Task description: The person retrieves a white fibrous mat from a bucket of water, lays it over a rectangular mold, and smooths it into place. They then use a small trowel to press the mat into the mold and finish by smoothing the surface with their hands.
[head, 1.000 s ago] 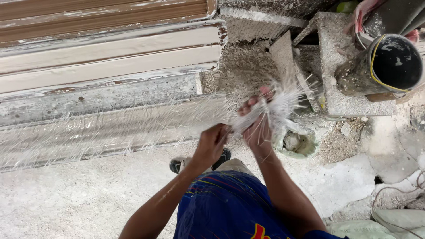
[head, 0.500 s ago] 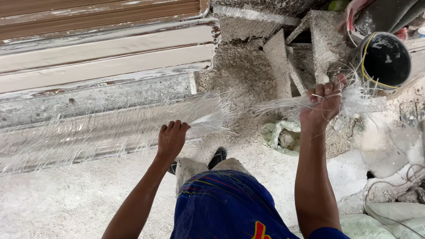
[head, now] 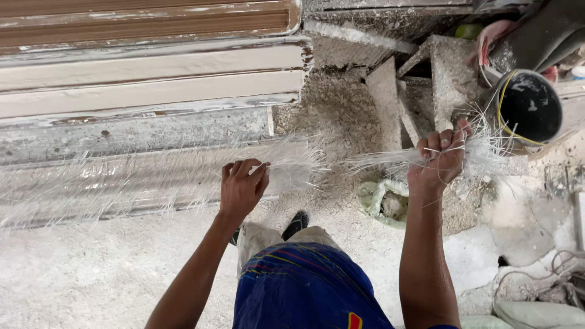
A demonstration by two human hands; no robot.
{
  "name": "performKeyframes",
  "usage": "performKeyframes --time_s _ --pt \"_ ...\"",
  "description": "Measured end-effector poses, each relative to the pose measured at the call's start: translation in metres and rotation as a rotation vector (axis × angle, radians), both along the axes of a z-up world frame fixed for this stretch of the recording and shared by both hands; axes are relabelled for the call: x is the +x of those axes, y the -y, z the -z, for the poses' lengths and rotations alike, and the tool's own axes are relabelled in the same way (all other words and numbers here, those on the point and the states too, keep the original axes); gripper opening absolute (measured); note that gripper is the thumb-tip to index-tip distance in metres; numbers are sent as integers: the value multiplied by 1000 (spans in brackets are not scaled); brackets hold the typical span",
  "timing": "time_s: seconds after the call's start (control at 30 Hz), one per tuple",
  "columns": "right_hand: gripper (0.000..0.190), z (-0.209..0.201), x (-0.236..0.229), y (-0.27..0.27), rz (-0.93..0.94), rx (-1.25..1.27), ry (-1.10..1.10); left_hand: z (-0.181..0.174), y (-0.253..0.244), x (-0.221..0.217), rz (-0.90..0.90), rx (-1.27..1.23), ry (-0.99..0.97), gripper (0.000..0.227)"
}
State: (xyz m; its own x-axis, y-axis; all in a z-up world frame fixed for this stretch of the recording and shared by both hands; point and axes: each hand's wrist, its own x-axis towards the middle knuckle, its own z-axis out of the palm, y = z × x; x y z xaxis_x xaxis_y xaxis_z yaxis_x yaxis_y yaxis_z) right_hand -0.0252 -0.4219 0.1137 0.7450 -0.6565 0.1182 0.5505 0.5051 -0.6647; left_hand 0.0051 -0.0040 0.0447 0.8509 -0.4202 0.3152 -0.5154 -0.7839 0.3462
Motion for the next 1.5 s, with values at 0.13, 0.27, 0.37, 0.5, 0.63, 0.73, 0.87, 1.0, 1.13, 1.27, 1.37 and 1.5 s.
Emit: performKeyframes --time_s 0.13,0.27,0.37,0.5,0.63,0.73,0.87,1.0,1.13,1.27,1.37,1.5 --pt "22 -2 2 -2 -24 -79 -21 5 -8 -10 -68 -50 -6 18" --pt "13 -2 2 -8 -67 -14 -19 1 -33 -15 -224 -2 -20 20" --pt "18 0 13 -18 -111 -64 1 1 -50 -18 -309 -91 20 20" --pt "23 -1 35 -44 -205 -70 -13 8 -76 -19 -432 33 -5 19" --pt "23 -4 52 -88 -308 -131 -59 12 -94 -8 -502 58 -3 21" --pt "25 1 51 -128 -359 -135 -169 13 -104 -19 -526 49 -38 23" --pt "29 7 73 -187 -562 -72 -64 10 -140 -12 -597 16 -65 28" --pt "30 12 80 -244 -668 -82 4 10 -193 1 -748 142 -120 34" --pt "34 18 55 -320 -722 -124 -38 0 -201 -15 -751 87 116 55" --pt "40 20 34 -425 -789 61 -118 -29 -170 -66 -276 -828 -503 51" --pt "40 3 50 -494 -751 16 -115 -47 -232 -75 -239 -906 -473 25" --pt "35 -43 101 -514 -498 -194 -47 -48 -347 -66 -337 -662 -157 18"
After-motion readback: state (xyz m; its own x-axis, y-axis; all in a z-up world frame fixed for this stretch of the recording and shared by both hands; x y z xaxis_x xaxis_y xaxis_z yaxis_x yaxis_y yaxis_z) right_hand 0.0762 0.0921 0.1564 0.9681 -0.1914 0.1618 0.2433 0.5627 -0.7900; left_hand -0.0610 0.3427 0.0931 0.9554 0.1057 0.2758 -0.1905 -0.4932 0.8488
